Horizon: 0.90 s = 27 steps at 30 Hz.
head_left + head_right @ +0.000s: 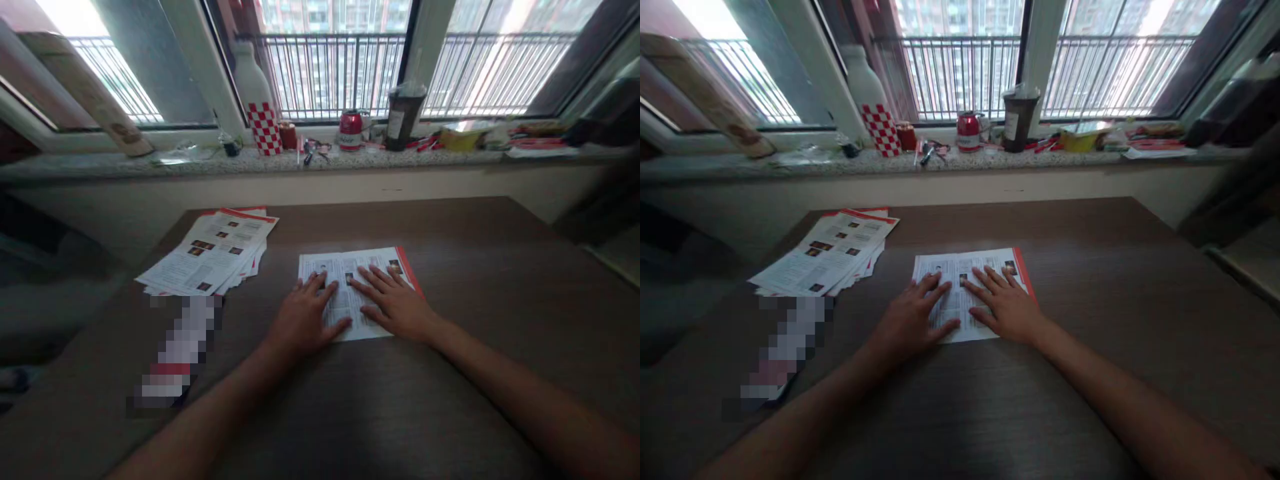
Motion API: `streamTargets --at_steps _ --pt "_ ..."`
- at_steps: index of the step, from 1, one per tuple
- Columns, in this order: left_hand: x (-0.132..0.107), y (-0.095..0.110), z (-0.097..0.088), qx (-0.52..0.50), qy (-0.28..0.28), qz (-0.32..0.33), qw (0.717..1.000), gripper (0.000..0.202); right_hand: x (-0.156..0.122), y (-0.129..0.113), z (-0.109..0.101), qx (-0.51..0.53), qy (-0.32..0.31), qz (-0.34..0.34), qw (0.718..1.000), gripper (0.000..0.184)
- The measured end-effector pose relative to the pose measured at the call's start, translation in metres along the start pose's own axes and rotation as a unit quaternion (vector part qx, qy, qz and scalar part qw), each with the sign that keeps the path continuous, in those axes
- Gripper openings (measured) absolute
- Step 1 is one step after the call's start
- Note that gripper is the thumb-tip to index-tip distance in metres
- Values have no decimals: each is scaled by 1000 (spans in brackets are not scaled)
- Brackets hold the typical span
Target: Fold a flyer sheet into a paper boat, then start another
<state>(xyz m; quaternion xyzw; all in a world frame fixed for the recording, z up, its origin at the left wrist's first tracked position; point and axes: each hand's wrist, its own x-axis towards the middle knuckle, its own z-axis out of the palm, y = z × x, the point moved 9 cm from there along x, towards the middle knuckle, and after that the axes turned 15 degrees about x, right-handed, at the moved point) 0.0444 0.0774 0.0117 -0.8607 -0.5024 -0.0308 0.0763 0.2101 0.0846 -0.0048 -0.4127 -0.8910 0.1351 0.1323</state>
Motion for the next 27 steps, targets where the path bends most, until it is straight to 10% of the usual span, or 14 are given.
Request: streamTargets --at_steps 14,27 --pt "-6 -4 -13 -38 31 41 998 54 -9 44 -19 -19 58 19 998 58" --pt "-17 4 -15 -20 7 31 999 53 -23 18 -32 76 50 -6 996 58"
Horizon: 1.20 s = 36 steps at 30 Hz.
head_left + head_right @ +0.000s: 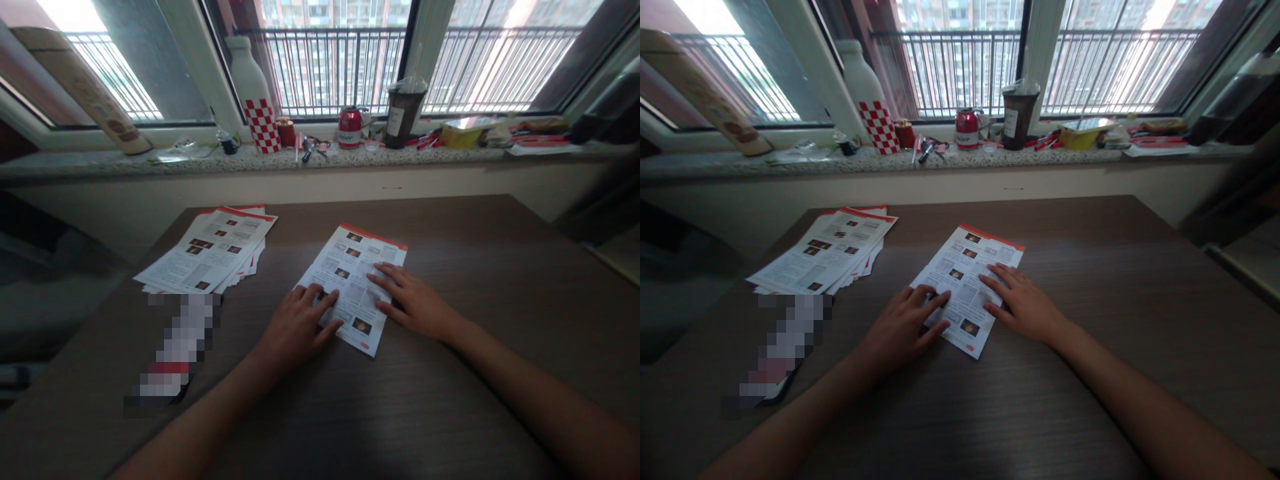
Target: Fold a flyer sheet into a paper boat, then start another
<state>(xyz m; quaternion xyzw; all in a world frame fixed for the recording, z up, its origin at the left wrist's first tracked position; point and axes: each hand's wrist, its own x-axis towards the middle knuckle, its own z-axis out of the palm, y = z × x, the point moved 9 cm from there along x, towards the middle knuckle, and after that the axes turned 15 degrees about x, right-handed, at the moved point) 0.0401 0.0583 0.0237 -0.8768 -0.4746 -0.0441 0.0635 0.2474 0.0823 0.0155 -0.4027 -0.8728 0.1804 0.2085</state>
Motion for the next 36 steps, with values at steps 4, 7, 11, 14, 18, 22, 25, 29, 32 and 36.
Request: streamTargets --at_steps 4,7,11,14,18,22,25,29,32,36 --pt "0 1 -3 -2 5 11 1000 49 -2 -2 6 9 -12 -1 1000 62" --pt "1 1 -4 -27 11 21 999 42 -3 -1 11 1 -25 -5 1000 63" --pt "0 -1 -3 -50 9 37 998 32 -2 2 15 -13 -28 -6 1000 62" --pt "0 -6 -3 -46 14 34 998 32 -2 4 14 -15 -22 -6 1000 58" --pt "-2 -12 2 -53 -1 30 998 36 -6 -1 9 -4 -14 -11 1000 56" --pt "-5 -15 5 -63 -9 26 998 43 -14 -12 6 20 -35 -17 999 63" --pt "-7 -15 3 -70 -12 33 997 44 -20 -14 6 35 -47 -11 998 65" --pt "-7 -13 -2 -87 -20 49 995 44 -24 -11 7 48 -55 -13 997 65" --pt "-10 -15 -2 -88 -36 55 994 46 -25 -8 8 48 -63 -13 997 67" --pt "-16 -24 2 -87 -53 50 994 64 -25 -7 10 49 -69 -17 996 66"
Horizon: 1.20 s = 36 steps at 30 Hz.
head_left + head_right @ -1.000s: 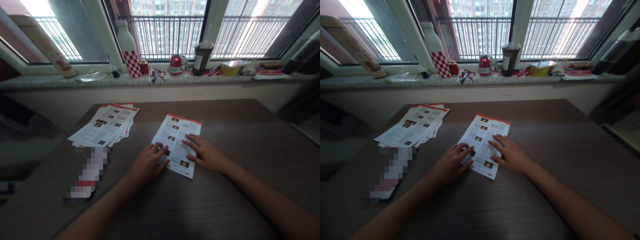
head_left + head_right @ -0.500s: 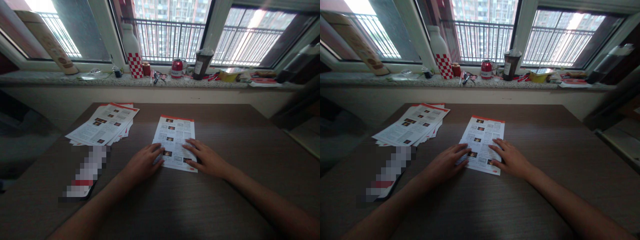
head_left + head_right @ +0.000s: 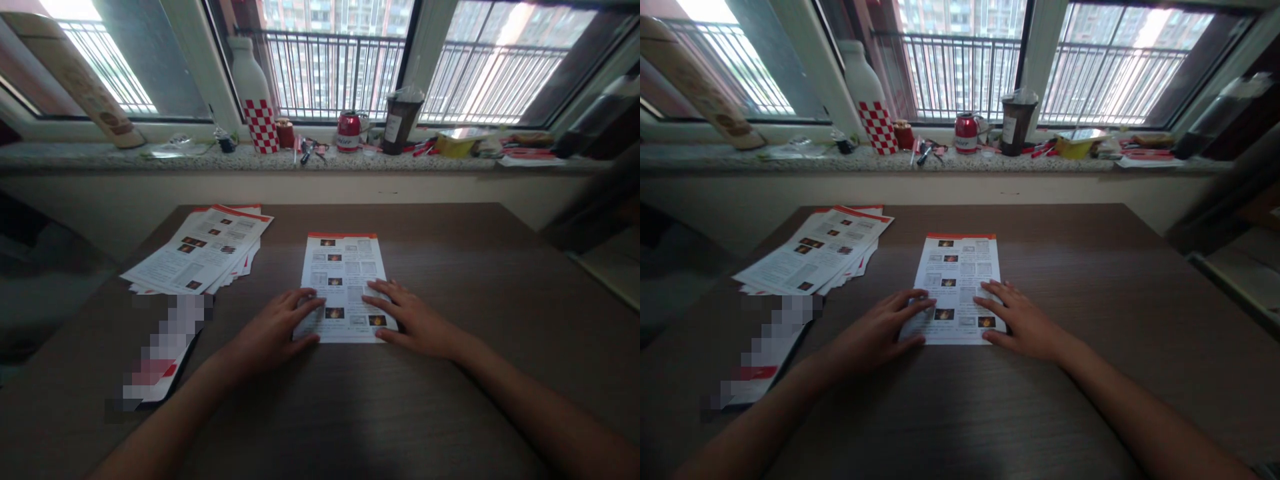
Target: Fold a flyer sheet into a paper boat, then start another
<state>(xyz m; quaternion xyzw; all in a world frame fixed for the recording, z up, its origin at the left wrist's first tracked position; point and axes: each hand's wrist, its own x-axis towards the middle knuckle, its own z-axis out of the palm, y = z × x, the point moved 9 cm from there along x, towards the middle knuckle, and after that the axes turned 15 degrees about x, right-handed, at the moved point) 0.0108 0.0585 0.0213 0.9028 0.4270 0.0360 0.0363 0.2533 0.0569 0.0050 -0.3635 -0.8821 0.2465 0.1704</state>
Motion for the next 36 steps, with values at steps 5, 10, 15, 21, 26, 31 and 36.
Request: streamTargets --at_steps 5,10,15,21,26,31,36 --pt "-5 -12 3 6 -32 -1 999 81 -1 3 1 3 -7 6 1000 69" --pt "-5 -16 6 15 -52 -5 999 84 -1 2 0 10 -11 4 1000 68" --pt "-6 -17 7 9 -42 -11 999 84 -3 0 -5 19 -10 -5 1000 70" --pt "-7 -19 7 9 -40 -21 999 90 -5 -1 -14 36 -18 -8 999 69" --pt "-9 -19 6 15 -45 -32 998 96 -7 3 -12 45 -24 -8 999 67" --pt "-11 -22 8 22 -43 -28 998 99 -9 6 -11 44 -12 -10 999 67" --pt "-13 -24 8 18 -37 -21 999 98 -8 5 -10 37 -20 -6 999 66"
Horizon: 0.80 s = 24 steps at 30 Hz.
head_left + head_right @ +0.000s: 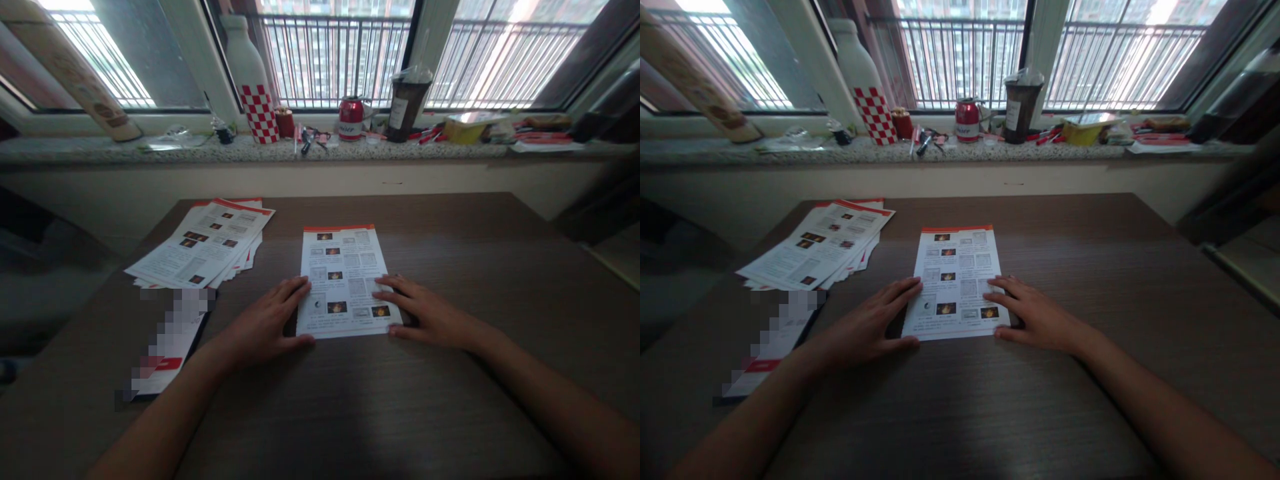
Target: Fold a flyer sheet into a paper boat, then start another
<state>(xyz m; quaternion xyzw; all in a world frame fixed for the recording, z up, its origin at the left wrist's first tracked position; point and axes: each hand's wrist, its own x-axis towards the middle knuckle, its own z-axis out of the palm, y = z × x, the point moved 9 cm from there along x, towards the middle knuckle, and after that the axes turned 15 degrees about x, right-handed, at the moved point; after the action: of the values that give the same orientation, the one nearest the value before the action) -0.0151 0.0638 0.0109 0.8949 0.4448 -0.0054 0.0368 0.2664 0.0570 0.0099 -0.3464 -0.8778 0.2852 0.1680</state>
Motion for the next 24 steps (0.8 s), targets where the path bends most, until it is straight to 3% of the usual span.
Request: streamTargets --at_steps 16,24 --pt "-1 0 1 15 -11 2 1000 96 0 -5 -3 -21 8 -8 1000 64" --pt "0 0 3 10 -51 -8 999 101 -3 -4 -7 -13 3 -29 999 72"
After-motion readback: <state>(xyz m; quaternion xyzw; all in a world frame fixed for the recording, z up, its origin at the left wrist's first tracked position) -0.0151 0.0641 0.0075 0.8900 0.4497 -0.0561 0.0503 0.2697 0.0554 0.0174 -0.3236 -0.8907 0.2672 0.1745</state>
